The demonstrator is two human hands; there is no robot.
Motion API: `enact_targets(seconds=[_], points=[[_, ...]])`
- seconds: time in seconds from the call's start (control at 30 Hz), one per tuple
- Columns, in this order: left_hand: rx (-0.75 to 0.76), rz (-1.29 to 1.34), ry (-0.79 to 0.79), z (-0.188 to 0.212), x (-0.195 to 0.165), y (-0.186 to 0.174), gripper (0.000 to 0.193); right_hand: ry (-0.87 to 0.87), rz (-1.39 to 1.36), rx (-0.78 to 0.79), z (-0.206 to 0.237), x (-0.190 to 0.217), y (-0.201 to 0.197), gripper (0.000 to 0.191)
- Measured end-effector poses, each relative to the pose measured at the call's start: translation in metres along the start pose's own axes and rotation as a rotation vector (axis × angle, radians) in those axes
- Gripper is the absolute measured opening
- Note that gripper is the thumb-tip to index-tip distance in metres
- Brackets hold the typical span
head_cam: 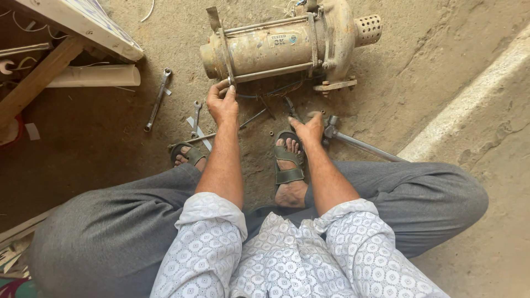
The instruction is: The person sits on the floor and uses wrenches and pliers to loosen and remove bolts from a cylindrical electric motor. They reposition the motor, continue removing fasteners, and use a hammer to tap a bolt, working methodically to disassemble the unit.
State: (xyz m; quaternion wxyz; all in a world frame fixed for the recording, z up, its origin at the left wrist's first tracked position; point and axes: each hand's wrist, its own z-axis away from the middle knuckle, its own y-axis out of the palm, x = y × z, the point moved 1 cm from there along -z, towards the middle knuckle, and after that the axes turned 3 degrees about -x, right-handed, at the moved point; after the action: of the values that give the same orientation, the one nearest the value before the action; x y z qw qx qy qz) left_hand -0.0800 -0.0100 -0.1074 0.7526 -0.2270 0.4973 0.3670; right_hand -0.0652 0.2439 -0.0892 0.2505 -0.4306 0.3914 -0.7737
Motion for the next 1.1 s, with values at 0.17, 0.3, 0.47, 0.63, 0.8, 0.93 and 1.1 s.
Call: enact_targets(seconds=[0.17, 0.3, 0.47, 0.63, 0.8, 0.93, 1.1], points=[[-0.01, -0.013, 0.006, -0.001, -0.004, -0.001, 0.018, 0.105, 0.325, 0.273, 0.011, 0.02, -0.016, 0.052], [-0.016, -0.009, -0.008, 0.003, -0.011, -0.001, 0.02, -0.243, 0.24, 0.138, 0.017, 0.016, -0.014, 0.04], [-0.031, -0.053, -0.019, 0.004, -0.014, 0.0, 0.02, -0.09, -0.602, 0.53, 0.014, 0.027, -0.008, 0.039], [-0.036, -0.06, 0.067, 0.001, -0.014, 0.002, 0.021, 0.054, -0.906, 0.968, 0.034, 0.076, -0.024, 0.049], [-0.029, -0.047, 0.054, -0.003, -0.015, 0.004, 0.021, -0.054, -0.894, 0.949, 0.047, 0.111, -0.021, 0.033], [0.011, -0.05, 0.075, -0.001, -0.013, 0.003, 0.021, 0.012, -0.732, 0.866, 0.042, 0.103, -0.006, 0.019], [-0.002, -0.022, -0.001, 0.005, -0.014, 0.004, 0.019, 0.087, -0.604, 0.771, 0.043, 0.097, 0.001, 0.017]])
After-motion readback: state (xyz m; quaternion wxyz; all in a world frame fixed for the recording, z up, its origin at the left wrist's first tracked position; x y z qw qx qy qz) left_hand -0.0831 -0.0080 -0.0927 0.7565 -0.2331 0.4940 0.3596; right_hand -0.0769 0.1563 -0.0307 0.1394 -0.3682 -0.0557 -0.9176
